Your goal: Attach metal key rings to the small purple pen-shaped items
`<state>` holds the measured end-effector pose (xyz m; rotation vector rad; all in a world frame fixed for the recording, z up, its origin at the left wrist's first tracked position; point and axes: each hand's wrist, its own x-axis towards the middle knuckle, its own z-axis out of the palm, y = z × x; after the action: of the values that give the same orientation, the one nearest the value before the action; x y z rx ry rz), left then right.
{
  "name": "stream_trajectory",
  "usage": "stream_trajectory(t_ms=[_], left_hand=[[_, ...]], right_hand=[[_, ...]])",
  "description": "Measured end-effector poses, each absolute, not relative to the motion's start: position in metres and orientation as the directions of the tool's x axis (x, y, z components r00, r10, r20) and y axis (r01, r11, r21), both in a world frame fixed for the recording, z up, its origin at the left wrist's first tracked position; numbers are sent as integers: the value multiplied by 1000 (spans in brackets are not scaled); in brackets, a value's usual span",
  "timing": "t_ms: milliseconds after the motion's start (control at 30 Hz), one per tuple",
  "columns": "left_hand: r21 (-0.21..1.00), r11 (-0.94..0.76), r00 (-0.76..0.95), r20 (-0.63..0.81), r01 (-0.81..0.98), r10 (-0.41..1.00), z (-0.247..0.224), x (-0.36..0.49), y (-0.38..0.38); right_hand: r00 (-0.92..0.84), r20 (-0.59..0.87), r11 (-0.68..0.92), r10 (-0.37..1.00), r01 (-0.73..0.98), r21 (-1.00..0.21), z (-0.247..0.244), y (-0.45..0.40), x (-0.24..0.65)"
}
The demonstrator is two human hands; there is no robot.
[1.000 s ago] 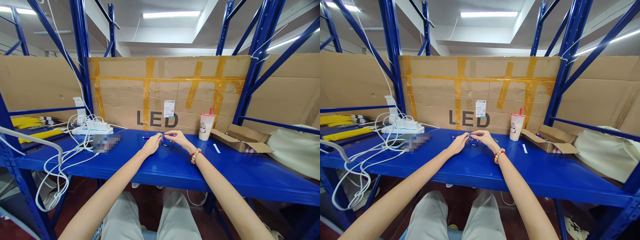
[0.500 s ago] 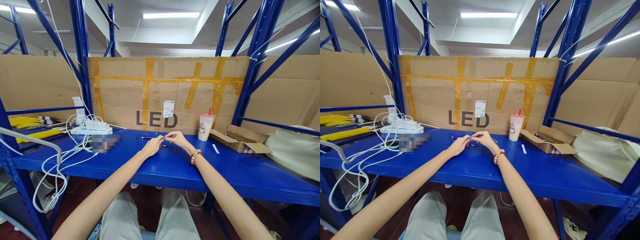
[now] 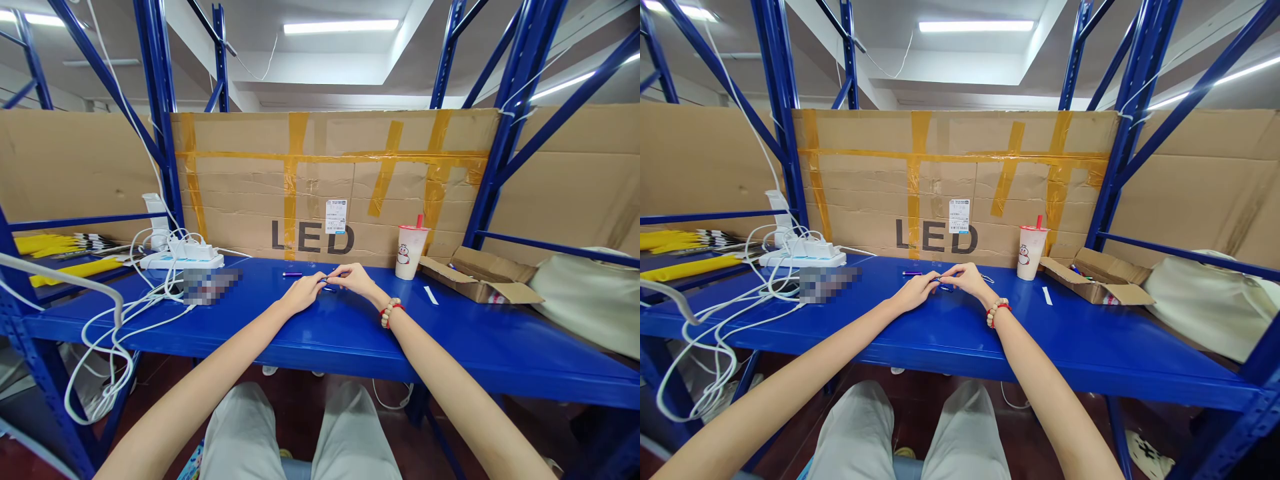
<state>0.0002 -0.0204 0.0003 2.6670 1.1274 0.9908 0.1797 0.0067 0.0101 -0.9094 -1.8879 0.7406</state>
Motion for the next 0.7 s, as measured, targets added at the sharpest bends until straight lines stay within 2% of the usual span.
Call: stream_trajectory(t_ms=[700], left_hand=[[341,-719,486,557,605,673,-1,0,-16]], right_hand=[[-307,484,570,819,349,-744,14,4,176]])
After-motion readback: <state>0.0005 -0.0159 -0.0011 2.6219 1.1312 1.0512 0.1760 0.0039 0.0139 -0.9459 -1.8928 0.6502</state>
